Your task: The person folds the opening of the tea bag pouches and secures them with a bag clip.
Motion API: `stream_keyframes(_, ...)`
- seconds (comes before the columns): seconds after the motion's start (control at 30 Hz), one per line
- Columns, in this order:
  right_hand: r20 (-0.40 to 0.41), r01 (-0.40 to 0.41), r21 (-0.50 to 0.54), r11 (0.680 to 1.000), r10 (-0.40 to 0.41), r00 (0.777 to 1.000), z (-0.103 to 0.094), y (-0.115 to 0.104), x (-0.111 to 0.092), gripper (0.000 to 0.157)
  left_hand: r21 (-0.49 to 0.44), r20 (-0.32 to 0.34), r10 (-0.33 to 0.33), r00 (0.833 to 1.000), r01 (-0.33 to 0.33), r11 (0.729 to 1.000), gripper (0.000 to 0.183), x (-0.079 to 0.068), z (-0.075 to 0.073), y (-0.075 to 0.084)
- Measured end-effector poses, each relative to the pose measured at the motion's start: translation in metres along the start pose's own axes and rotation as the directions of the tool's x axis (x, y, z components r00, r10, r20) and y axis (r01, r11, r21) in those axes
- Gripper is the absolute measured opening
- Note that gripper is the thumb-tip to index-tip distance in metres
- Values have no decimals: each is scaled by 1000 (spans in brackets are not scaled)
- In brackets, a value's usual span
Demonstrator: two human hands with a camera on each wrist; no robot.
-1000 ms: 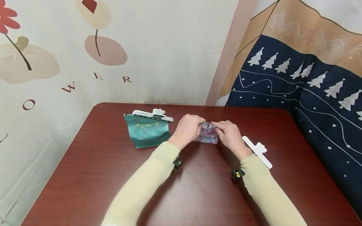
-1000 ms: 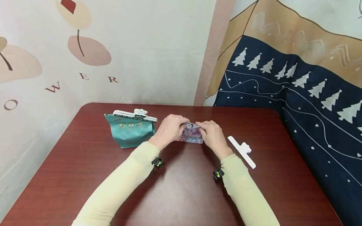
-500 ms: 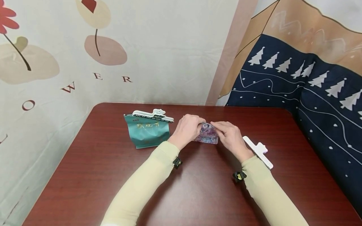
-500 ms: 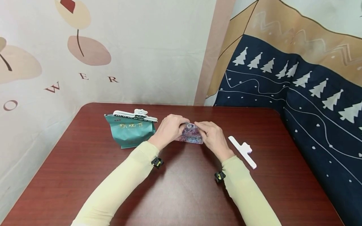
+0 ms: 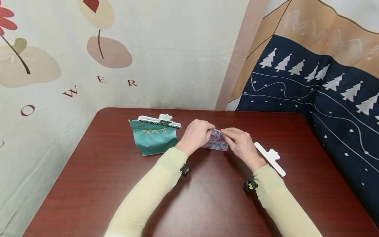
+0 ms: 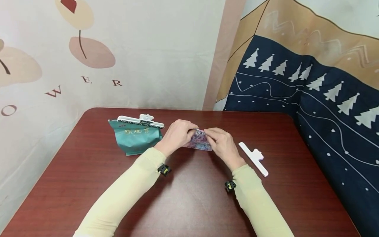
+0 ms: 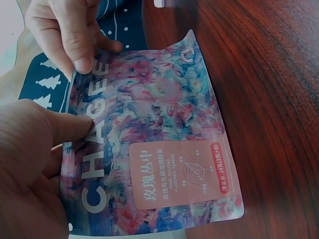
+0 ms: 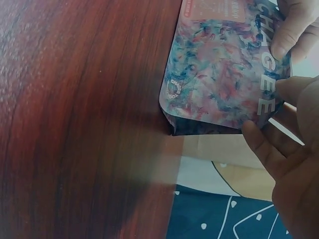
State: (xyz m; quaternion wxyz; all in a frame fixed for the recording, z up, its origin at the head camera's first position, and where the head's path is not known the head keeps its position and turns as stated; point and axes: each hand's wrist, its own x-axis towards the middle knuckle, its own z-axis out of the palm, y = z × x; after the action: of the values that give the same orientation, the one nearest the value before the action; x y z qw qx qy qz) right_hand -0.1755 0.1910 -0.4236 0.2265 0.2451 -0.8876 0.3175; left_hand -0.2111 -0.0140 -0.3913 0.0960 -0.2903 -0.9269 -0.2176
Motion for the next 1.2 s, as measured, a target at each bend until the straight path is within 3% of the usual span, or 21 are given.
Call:
stream_keyframes(0.27,50,-18,-14,1000,19,999,0,-4,0,31,-20,55,-9,998,10,1000,21,-1,-3,-2)
stream_keyframes(0.6,53,16,-63,998,-12,998,4,-4,-3,33,-9,31,-14,999,14,1000,21,1,-1,-1)
stream_keyframes(0.8,17,38,-34,999,-38,999,6,-2,-2,27,1,42,-29,999,29,1000,20,1,-1,0)
stream_keyframes(1.2,95,-129,-20,991,131,987,3,0,6,23,63,10,34,999,-34,997,15,5,2,1)
